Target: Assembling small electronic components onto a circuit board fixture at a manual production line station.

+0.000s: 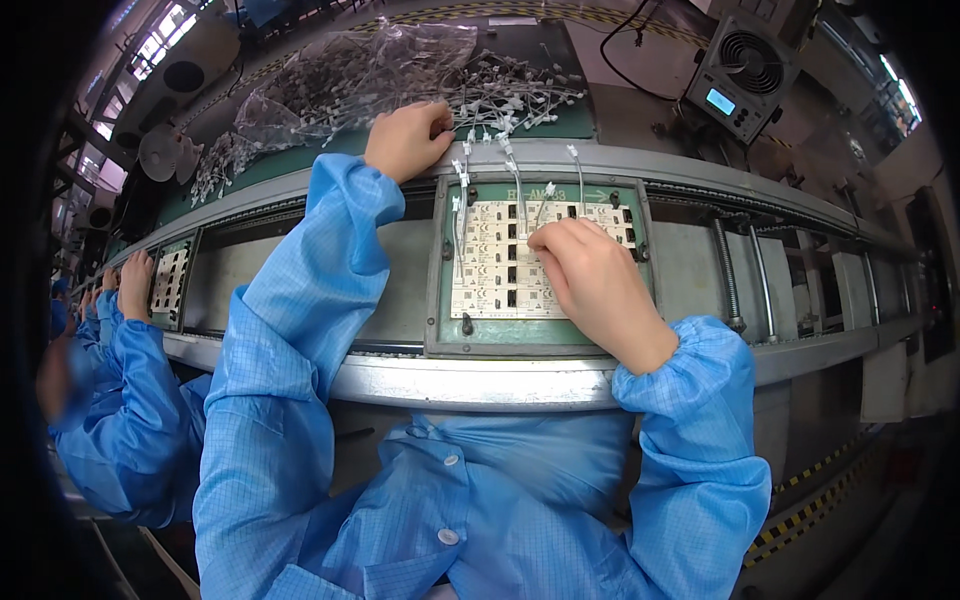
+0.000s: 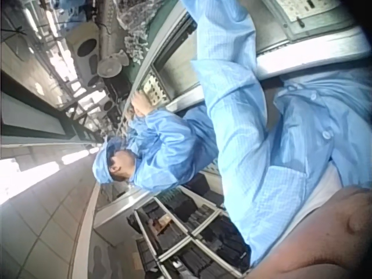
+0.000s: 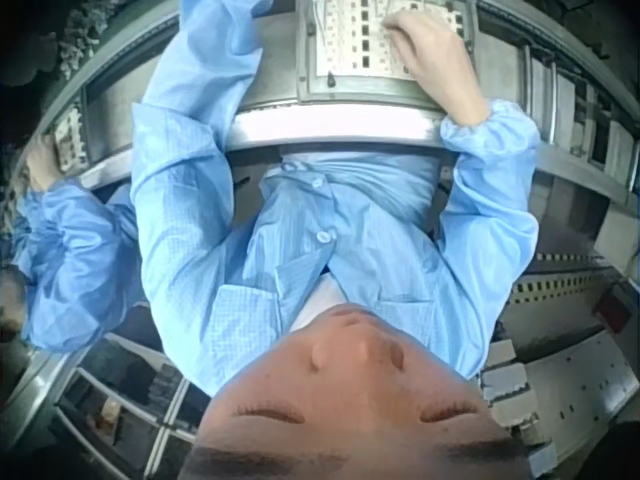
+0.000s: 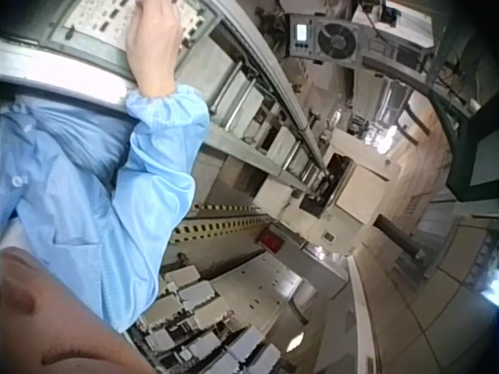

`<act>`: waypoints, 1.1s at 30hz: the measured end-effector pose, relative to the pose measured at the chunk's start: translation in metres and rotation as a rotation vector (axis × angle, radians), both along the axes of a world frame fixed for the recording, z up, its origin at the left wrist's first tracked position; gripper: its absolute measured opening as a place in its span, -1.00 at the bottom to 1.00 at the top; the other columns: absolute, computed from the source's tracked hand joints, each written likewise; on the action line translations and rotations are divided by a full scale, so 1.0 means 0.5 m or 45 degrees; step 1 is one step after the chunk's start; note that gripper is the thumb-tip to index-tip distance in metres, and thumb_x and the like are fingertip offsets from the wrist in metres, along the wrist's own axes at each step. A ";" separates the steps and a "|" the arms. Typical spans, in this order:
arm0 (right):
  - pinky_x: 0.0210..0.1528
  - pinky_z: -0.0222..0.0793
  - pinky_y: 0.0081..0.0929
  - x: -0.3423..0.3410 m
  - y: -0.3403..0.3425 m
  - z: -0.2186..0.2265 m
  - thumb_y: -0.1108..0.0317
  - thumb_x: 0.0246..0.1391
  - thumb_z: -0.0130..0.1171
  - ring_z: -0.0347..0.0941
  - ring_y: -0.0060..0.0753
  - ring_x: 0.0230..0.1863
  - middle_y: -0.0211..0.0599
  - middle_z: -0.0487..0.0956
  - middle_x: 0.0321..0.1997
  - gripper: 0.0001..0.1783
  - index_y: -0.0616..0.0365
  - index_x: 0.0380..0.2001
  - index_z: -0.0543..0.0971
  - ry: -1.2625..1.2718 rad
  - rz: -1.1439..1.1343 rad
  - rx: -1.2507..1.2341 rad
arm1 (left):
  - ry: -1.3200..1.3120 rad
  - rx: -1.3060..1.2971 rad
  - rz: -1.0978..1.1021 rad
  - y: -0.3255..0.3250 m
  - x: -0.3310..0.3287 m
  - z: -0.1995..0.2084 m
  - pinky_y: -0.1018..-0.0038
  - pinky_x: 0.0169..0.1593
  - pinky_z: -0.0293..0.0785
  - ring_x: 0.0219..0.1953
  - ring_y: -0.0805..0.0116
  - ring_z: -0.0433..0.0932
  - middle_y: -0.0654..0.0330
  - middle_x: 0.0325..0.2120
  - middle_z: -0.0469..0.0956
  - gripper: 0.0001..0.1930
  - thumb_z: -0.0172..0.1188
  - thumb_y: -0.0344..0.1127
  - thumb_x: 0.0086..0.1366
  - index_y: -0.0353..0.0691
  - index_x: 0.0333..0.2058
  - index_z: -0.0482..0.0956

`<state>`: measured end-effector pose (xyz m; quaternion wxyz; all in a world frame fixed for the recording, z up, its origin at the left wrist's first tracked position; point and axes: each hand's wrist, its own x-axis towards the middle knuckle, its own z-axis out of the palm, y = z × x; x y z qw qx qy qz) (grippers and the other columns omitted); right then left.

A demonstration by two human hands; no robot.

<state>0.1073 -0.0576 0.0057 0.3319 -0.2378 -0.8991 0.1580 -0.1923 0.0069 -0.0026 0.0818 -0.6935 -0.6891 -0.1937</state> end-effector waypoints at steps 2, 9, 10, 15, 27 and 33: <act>-0.22 0.41 -0.30 -0.006 0.002 0.002 0.58 0.04 0.18 0.49 -0.05 -0.27 -0.13 0.53 -0.34 -0.89 0.27 -0.31 0.55 -0.024 0.005 -0.042 | 0.013 0.027 0.064 0.012 0.000 -0.015 0.07 -0.15 0.43 -0.16 0.13 0.59 0.23 -0.31 0.62 -0.84 0.18 -0.21 0.20 -0.07 -0.27 0.58; -0.21 0.35 -0.28 -0.025 0.012 -0.023 0.54 0.05 0.20 0.45 -0.09 -0.26 -0.18 0.50 -0.36 -0.93 0.24 -0.35 0.54 -0.114 0.052 -0.051 | -0.065 0.049 0.166 0.024 0.001 -0.007 0.12 -0.15 0.48 -0.17 0.09 0.62 0.16 -0.29 0.65 -0.81 0.16 -0.18 0.27 -0.13 -0.25 0.57; -0.18 0.31 -0.29 -0.029 0.011 -0.022 0.52 0.06 0.20 0.44 -0.12 -0.25 -0.22 0.51 -0.37 -0.94 0.21 -0.35 0.55 -0.134 0.004 -0.005 | -0.165 0.057 0.190 0.022 0.004 0.001 0.19 -0.16 0.51 -0.20 0.11 0.63 0.13 -0.30 0.66 -0.80 0.17 -0.18 0.27 -0.15 -0.24 0.57; -0.10 0.16 -0.35 -0.039 0.001 -0.020 0.43 0.08 0.21 0.42 -0.26 -0.24 -0.35 0.51 -0.39 -0.95 0.13 -0.35 0.58 -0.204 -0.127 -0.029 | -0.671 0.161 -0.067 0.001 0.017 0.037 0.40 -0.18 0.54 -0.29 0.32 0.63 0.13 -0.34 0.66 -0.76 0.27 -0.26 0.23 -0.24 -0.19 0.57; -0.03 0.07 -0.41 -0.040 -0.014 -0.015 0.39 0.07 0.25 0.40 -0.42 -0.29 -0.46 0.49 -0.44 -0.94 0.10 -0.37 0.62 -0.212 -0.263 -0.031 | -1.551 0.292 -0.526 -0.036 0.033 0.082 0.48 -0.10 0.56 -0.25 0.40 0.65 0.15 -0.36 0.67 -0.81 0.30 -0.40 0.20 -0.31 -0.23 0.60; -0.02 0.06 -0.39 -0.039 -0.016 -0.006 0.39 0.07 0.26 0.40 -0.41 -0.30 -0.46 0.49 -0.44 -0.94 0.10 -0.38 0.62 -0.248 -0.285 -0.029 | -1.555 0.254 -0.643 -0.141 0.048 0.099 0.53 0.00 0.51 -0.13 0.41 0.63 0.14 -0.25 0.66 -0.86 0.24 -0.41 0.30 -0.32 -0.21 0.57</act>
